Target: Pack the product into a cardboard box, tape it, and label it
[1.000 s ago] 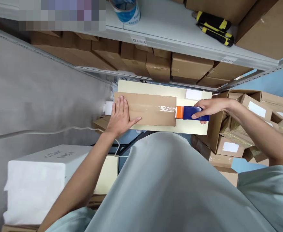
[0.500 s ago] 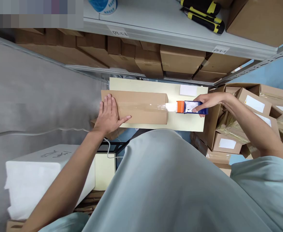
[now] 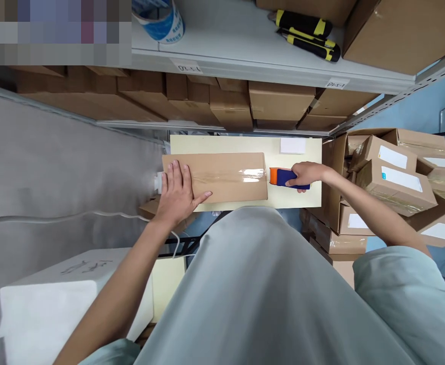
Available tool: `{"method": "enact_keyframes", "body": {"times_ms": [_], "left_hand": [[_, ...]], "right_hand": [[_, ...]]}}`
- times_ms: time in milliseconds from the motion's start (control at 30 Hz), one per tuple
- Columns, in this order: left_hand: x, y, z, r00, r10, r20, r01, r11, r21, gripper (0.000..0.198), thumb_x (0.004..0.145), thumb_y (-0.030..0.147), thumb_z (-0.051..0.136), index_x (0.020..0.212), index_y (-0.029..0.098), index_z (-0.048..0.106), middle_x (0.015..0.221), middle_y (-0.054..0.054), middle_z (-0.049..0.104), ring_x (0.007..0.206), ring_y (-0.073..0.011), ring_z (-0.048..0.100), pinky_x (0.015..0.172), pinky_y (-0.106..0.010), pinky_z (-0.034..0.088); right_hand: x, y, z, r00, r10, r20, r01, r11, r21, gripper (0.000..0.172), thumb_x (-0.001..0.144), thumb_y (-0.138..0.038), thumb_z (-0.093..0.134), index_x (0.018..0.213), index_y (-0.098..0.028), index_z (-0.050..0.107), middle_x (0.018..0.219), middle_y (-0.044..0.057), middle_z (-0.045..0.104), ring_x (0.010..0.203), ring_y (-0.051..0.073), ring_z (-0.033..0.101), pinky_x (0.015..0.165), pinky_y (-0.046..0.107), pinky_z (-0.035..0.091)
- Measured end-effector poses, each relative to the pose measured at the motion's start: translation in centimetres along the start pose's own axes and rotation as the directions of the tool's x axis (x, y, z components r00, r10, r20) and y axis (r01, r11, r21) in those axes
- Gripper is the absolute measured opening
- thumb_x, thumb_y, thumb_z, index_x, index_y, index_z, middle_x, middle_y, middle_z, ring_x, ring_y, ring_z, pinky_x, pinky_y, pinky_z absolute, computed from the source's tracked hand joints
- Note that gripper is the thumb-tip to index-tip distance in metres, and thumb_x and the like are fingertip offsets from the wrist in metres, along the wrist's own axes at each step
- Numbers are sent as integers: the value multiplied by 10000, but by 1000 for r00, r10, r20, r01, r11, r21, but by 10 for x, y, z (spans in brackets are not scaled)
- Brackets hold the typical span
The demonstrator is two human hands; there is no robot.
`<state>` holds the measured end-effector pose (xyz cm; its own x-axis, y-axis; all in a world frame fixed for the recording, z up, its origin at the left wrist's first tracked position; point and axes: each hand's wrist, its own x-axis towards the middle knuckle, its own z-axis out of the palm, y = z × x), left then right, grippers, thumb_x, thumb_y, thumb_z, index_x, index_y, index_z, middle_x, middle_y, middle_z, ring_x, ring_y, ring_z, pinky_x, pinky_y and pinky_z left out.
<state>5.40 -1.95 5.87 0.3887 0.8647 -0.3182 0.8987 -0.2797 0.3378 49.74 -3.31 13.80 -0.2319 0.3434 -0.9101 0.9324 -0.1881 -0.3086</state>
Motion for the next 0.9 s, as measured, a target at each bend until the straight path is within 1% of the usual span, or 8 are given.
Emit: {"method": "enact_keyframes", "body": {"times_ms": [100,167,300,400,500,667,800,900], "left_hand": [[-4,-4,1,999,27,-24,-27,1000,-16,1232,994,865,431,1802,-21,148,1881,-341,15,1773,-500,-16,1387,-744,35],[-6,-6,2,999,33,-26,-34,999,-22,1223,999,860,435,1802,-20,154,1879,-345,15,1773,-503,-5,1384,-754,40],[-4,0,3,997,71,-30,-72,996,-59,1203,1017,857,428,1801,-18,168,1870,-357,48,1769,-514,12,1370,-781,33],[8,24,0,985,169,-35,-172,975,-139,1169,1038,846,419,1809,4,166,1868,-355,80,1772,-497,34,1379,-765,39],[32,58,-19,935,346,-81,-355,908,-221,1138,1055,832,424,1832,73,86,1877,-333,58,1778,-466,30,1383,-756,69],[84,102,-84,827,492,-271,-554,795,-247,1097,1076,821,397,1843,165,-34,1906,-252,2,1786,-389,-52,1412,-691,35],[115,107,-128,836,431,-340,-531,792,-301,1107,1066,830,414,1846,151,20,1906,-253,26,1785,-395,-43,1416,-685,35],[123,98,-140,847,377,-374,-504,792,-343,1108,1057,828,452,1847,148,78,1904,-254,37,1784,-404,-35,1416,-689,30]], "right_hand": [[1,-26,25,947,198,-254,-246,953,-174,242,1064,-317,680,1172,-145,813,1170,195,862,1145,359,806,956,411,581],[1,-38,42,891,294,-346,-375,906,-196,303,1059,-232,658,1331,-149,760,1315,221,823,1244,368,777,987,428,581],[-12,-52,62,846,348,-404,-443,881,-169,358,1123,-296,580,1408,-112,696,1349,254,793,1268,356,774,1004,414,588],[-31,-69,56,765,363,-532,-488,866,-111,414,1142,-353,562,1405,-47,653,1310,294,786,1268,376,773,993,404,594],[-46,-100,29,670,341,-660,-496,866,-56,461,1155,-412,548,1433,-49,604,1282,289,792,1218,385,791,959,404,603],[-50,-162,-50,502,218,-837,-445,895,-33,481,1170,-465,512,1479,-99,560,1299,262,792,1198,387,794,992,432,591],[-35,-194,-124,394,81,-916,-372,925,-78,474,1159,-455,544,1460,-94,599,1408,271,756,1304,382,741,1112,440,533],[-17,-204,-170,379,55,-924,-361,928,-93,456,1148,-430,575,1425,-74,646,1436,272,750,1358,357,707,1196,437,456]]}}
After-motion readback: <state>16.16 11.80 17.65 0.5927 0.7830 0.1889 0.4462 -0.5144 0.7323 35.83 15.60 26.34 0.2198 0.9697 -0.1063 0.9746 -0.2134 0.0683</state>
